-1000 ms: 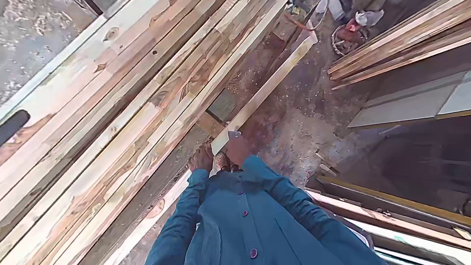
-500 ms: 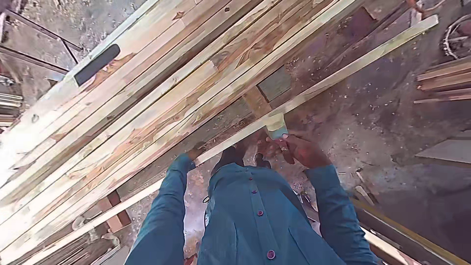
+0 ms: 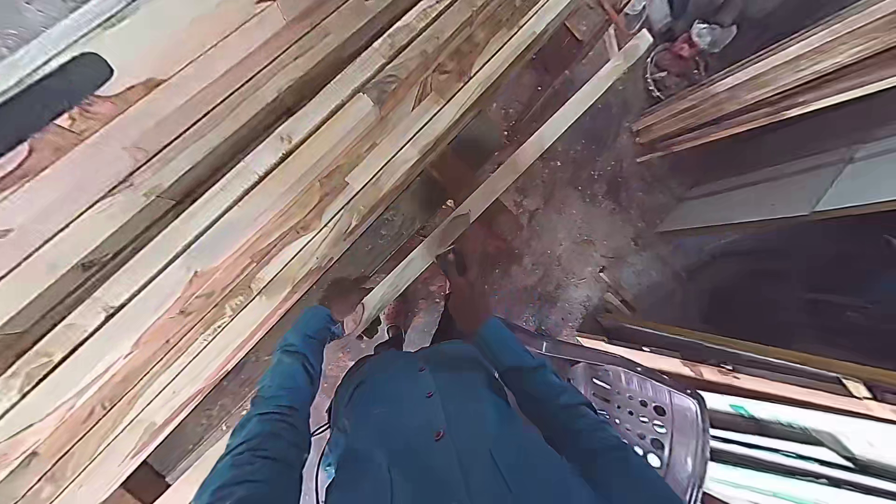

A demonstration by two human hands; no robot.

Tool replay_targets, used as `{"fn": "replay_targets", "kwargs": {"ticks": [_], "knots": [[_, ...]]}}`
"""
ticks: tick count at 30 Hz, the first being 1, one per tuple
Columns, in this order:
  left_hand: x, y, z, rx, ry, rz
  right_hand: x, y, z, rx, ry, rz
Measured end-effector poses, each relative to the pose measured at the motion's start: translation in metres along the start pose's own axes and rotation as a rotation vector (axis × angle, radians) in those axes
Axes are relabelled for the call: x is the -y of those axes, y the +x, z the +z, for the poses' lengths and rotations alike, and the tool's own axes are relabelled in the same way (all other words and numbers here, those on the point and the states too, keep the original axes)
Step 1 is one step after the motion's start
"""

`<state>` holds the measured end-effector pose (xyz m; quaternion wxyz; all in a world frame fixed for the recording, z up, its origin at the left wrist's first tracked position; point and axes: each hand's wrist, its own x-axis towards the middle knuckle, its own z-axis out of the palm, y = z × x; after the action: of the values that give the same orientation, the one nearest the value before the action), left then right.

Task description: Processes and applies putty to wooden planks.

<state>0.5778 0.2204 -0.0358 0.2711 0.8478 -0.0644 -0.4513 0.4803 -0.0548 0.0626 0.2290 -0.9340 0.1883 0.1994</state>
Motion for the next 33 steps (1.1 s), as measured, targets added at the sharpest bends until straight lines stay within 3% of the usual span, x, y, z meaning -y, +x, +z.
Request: {"fn": "replay_targets", "kwargs": {"ticks": [2,4,8,10,14,18,20,23,25,27,29,31,33], "knots": [[-0.008,-0.015,0.003,-0.019,-0.128,-0.117,0.012,-0.004,-0.028,0.038,0.004,0.09],[-0.016,-0.029,0.023,-0.049,-0.321,-0.253,-0.004,0.026,-0.059,-0.109,0.078,0.117],[-0.035,-0.048,0.024,0.012,-0.289,-0.291,-0.006,0.06,-0.087,-0.056,0.133,0.192],[-0.035,-0.041,0.023,-0.022,-0.295,-0.268,0.02,0.046,-0.074,0.006,0.07,0.154],[-0.012,-0.033,0.033,-0.004,-0.296,-0.2,0.073,-0.019,-0.006,0.17,-0.018,0.122],[-0.025,-0.04,0.024,0.016,-0.315,-0.244,0.092,-0.064,0.026,0.322,-0.062,0.054],[-0.04,-0.057,0.02,-0.082,-0.084,-0.163,0.074,-0.068,0.013,0.29,0.037,0.031],[-0.048,-0.074,0.018,-0.262,0.195,-0.097,0.038,-0.054,-0.017,-0.007,0.194,-0.076],[-0.034,-0.07,0.019,-0.228,0.128,-0.109,0.049,-0.058,-0.055,-0.103,0.251,-0.058],[-0.025,-0.058,0.01,-0.118,-0.141,-0.152,0.085,-0.063,-0.103,0.025,0.26,0.079],[-0.017,-0.056,0.001,-0.043,-0.445,-0.182,0.075,-0.052,-0.072,0.034,0.162,0.05],[-0.017,-0.06,-0.01,0.062,-0.553,-0.158,0.029,-0.03,0.008,-0.139,0.077,-0.122],[-0.005,-0.049,0.0,0.083,-0.584,-0.198,0.022,-0.03,0.014,-0.073,0.064,-0.077]]}}
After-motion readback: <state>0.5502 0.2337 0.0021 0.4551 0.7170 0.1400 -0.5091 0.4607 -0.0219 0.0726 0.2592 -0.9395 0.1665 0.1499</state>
